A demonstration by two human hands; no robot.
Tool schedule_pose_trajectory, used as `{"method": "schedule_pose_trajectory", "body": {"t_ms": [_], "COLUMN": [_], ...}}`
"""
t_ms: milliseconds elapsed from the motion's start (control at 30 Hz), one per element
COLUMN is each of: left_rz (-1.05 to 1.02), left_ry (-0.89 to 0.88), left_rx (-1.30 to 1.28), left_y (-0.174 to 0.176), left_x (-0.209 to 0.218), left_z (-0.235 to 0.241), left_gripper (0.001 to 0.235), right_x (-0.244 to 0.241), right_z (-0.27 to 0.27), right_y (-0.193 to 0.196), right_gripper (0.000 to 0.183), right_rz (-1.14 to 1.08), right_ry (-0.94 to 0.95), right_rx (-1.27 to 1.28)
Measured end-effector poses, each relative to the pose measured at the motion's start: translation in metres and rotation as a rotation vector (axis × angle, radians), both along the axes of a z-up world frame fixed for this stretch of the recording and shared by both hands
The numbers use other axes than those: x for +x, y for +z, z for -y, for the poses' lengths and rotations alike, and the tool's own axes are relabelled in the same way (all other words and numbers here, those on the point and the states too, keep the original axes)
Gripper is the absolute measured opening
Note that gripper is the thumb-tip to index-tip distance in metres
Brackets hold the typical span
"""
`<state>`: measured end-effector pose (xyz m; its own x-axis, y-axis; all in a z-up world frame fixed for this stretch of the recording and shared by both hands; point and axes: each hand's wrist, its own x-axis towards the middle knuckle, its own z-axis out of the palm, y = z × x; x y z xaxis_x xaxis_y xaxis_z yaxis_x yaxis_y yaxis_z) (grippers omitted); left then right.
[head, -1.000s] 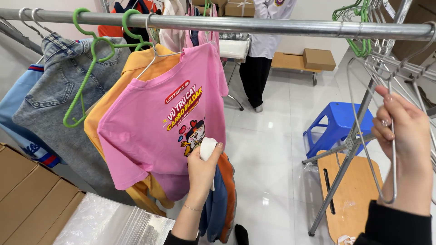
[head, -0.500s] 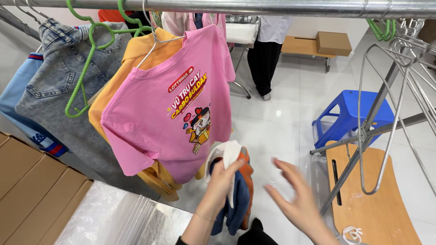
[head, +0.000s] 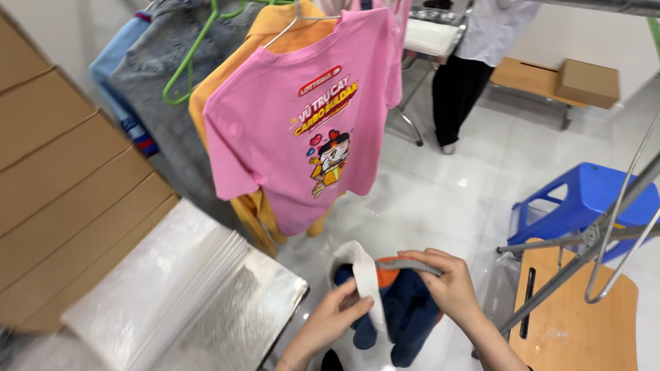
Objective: The person folds a black t-shirt, a white button-up shirt, a blue polo shirt, and a pink t-shirt on a metal table. They retrieve the shirts from a nearby clothing rack, fold them neatly by hand, and place them in a stack on the table.
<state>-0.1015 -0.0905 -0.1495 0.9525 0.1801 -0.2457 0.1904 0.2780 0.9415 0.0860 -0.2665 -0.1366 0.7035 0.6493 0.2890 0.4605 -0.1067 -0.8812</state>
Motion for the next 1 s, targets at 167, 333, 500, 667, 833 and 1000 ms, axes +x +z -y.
{"method": "schedule_pose_trajectory", "body": {"t_ms": [167,333,500,667,833,1000], "left_rz": [-0.315,-0.605,-0.295,-0.394,-0.653,-0.905], "left_ry": [0.317,0.643,0.299,0.271,0.440,1.187], "left_rx": [0.007,0.217,0.606,0.678,0.594,0.591], "left_y": [-0.174,-0.191,-0.174,-0.217,-0.199,-0.208], "left_x": [-0.053,-0.119,-0.135,-0.163,-0.239,-0.383], "left_z": [0.021,0.096,0.198,0.257,0.274,0.264], "left_gripper": [0.042,0.039,0.078,0.033,0.022,0.027], "right_x": [-0.014,-0.040,-0.071,-0.099,-0.131,-0.163], "right_z": [0.054,0.124,0.168,0.176,0.173,0.175], "right_y": [0.005,0.034,0.047,0.056,0.074,0.071], "right_gripper": [0.054,0.040,0.036,0.046,0.040,0.030], "right_rz": [0.212,0.271,0.245,0.228,0.284,0.346], "right_ry": [0.266,0.500,0.552,0.650,0.720,0.757], "right_rx": [-0.018,0.069,0.119,0.172,0.189,0.034]}}
